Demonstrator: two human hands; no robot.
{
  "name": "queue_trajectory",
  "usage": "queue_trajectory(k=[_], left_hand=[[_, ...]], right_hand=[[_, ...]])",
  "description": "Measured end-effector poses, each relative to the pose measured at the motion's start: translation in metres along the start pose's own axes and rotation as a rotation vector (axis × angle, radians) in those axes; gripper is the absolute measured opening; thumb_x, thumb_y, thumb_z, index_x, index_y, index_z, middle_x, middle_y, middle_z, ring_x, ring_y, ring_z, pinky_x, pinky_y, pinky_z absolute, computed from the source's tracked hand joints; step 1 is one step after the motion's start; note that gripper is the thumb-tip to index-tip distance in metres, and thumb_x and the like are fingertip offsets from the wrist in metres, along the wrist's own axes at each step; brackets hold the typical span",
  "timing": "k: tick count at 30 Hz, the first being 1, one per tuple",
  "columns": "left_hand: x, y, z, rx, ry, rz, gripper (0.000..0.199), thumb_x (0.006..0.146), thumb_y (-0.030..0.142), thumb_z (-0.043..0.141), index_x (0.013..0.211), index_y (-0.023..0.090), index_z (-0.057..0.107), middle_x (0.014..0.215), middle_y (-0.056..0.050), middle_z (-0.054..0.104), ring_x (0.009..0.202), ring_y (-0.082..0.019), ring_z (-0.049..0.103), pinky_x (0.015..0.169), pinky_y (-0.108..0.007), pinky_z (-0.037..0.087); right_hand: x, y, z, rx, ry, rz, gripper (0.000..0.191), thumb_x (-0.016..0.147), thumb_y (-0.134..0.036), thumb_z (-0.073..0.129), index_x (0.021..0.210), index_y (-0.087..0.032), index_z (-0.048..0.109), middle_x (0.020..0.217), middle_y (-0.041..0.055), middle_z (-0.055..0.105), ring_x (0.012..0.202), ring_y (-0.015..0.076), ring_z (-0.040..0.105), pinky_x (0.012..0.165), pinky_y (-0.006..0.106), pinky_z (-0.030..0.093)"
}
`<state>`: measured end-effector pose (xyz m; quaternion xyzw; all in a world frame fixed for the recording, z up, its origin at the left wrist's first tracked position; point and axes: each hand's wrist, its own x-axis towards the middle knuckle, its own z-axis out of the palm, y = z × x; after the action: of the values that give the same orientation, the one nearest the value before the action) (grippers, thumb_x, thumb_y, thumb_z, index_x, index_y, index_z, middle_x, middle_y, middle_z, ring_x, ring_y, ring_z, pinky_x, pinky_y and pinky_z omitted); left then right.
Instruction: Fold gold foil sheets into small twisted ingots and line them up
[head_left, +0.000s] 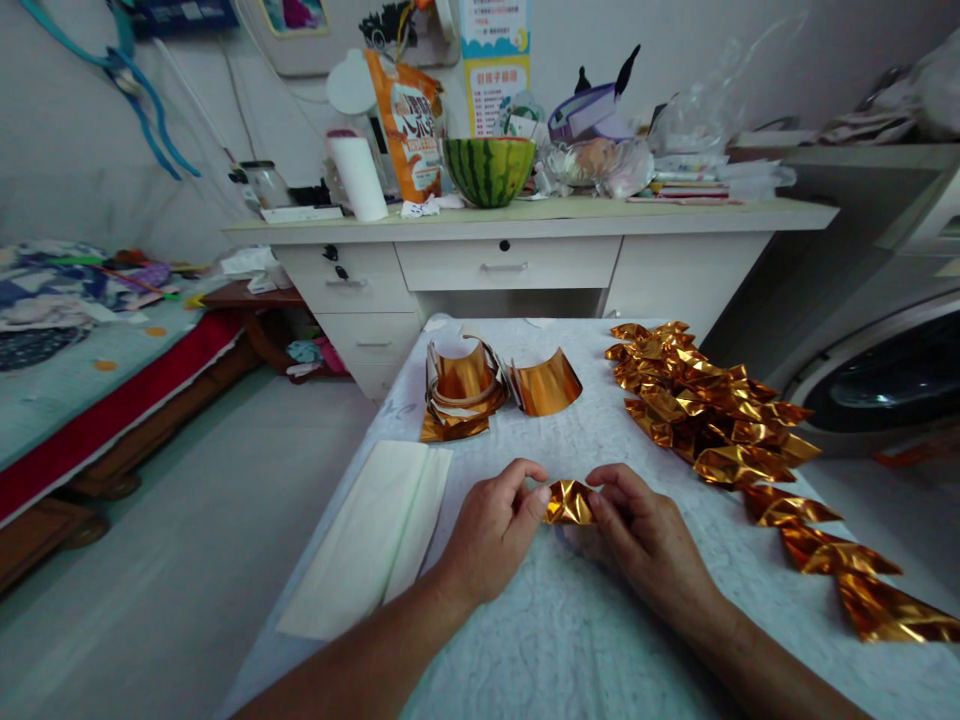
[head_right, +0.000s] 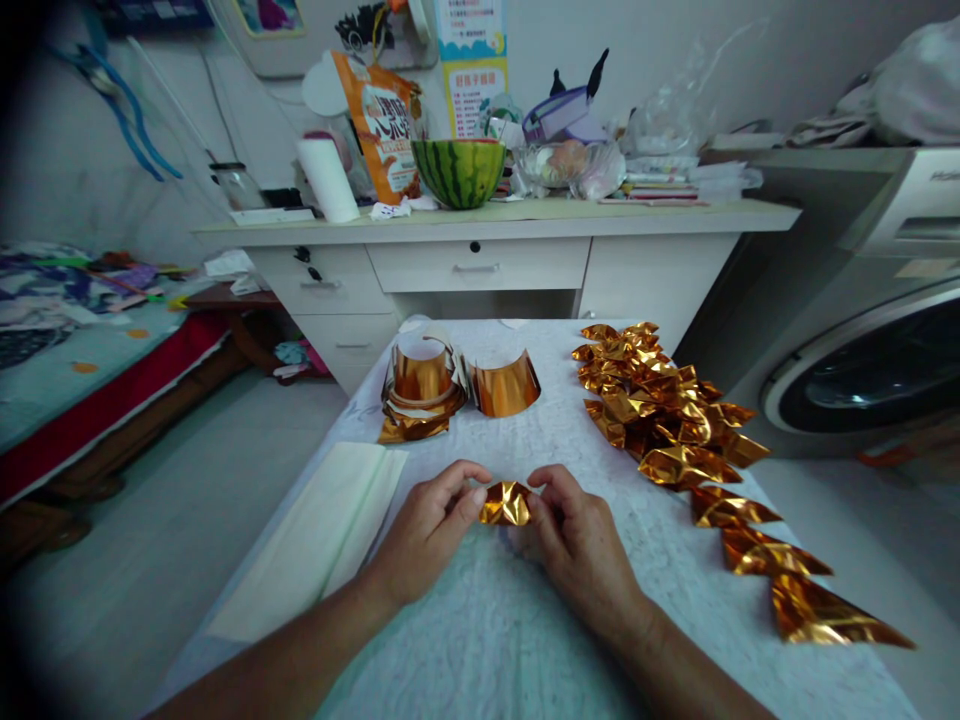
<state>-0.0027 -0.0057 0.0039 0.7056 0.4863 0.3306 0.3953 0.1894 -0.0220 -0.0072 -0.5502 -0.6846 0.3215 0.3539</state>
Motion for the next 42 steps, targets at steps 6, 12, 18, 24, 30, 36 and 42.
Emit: queue_trajectory(k=[6,12,18,24,30,36,42], left_hand=[[0.002,-0.002,0.002,0.037,-0.013,-0.023,0.016,0.091,0.023,0.046,0.090,0.019,0.062,0.061,0.005,0.052,0.058,-0.012,0.050,0.058,-0.023,0.033],[0.005,-0.006,0.003,0.109,0.051,-0.068,0.016,0.086,0.019,0.048,0.084,0.019,0.064,0.056,0.006,0.049,0.054,-0.012,0.048,0.054,-0.022,0.030],[0.005,-0.008,0.002,0.047,0.024,-0.079,0.017,0.090,0.026,0.048,0.088,0.019,0.063,0.058,0.005,0.050,0.054,-0.012,0.047,0.053,-0.022,0.030],[0.003,-0.006,-0.001,-0.098,0.091,-0.019,0.030,0.097,0.039,0.042,0.117,0.019,0.052,0.074,0.003,0.054,0.066,-0.014,0.054,0.061,-0.024,0.039],[0.002,-0.006,-0.001,-0.080,0.075,-0.021,0.029,0.096,0.038,0.043,0.118,0.019,0.050,0.079,0.002,0.055,0.069,-0.014,0.054,0.066,-0.025,0.041],[0.001,-0.006,0.001,-0.071,0.027,-0.016,0.025,0.095,0.033,0.046,0.116,0.019,0.052,0.075,0.004,0.053,0.067,-0.014,0.053,0.065,-0.025,0.040],[0.001,-0.009,0.002,-0.037,-0.005,-0.018,0.022,0.092,0.024,0.048,0.113,0.019,0.053,0.071,0.005,0.050,0.068,-0.013,0.052,0.066,-0.025,0.039]], right_hand=[[0.000,0.000,-0.003,0.022,-0.061,-0.018,0.017,0.099,-0.035,0.040,0.105,-0.022,0.049,0.065,-0.0047,0.059,0.054,0.0133,0.054,0.051,0.024,0.038],[-0.001,-0.006,-0.017,-0.105,-0.147,-0.263,0.031,0.089,-0.017,0.050,0.119,-0.024,0.048,0.085,0.0006,0.060,0.073,0.0161,0.060,0.063,0.026,0.045],[0.003,-0.004,-0.018,-0.153,-0.138,-0.317,0.023,0.087,-0.005,0.042,0.094,-0.023,0.057,0.088,0.0027,0.060,0.076,0.0155,0.060,0.066,0.026,0.046],[0.009,0.004,-0.032,-0.178,-0.031,-0.284,0.016,0.091,-0.012,0.046,0.092,-0.022,0.058,0.085,0.0028,0.063,0.074,0.0160,0.061,0.064,0.026,0.046],[0.020,0.015,-0.055,-0.294,0.220,-0.315,0.013,0.094,-0.022,0.051,0.095,-0.022,0.064,0.086,0.0038,0.064,0.078,0.0177,0.063,0.068,0.029,0.049],[0.025,0.011,-0.089,-0.550,0.527,-0.286,0.016,0.089,-0.029,0.054,0.090,-0.023,0.069,0.088,0.0057,0.060,0.077,0.0211,0.061,0.068,0.034,0.049],[0.048,-0.002,-0.141,-0.681,0.604,-0.147,0.017,0.086,-0.023,0.056,0.088,-0.018,0.073,0.086,0.0079,0.067,0.071,0.0190,0.061,0.065,0.031,0.044]])
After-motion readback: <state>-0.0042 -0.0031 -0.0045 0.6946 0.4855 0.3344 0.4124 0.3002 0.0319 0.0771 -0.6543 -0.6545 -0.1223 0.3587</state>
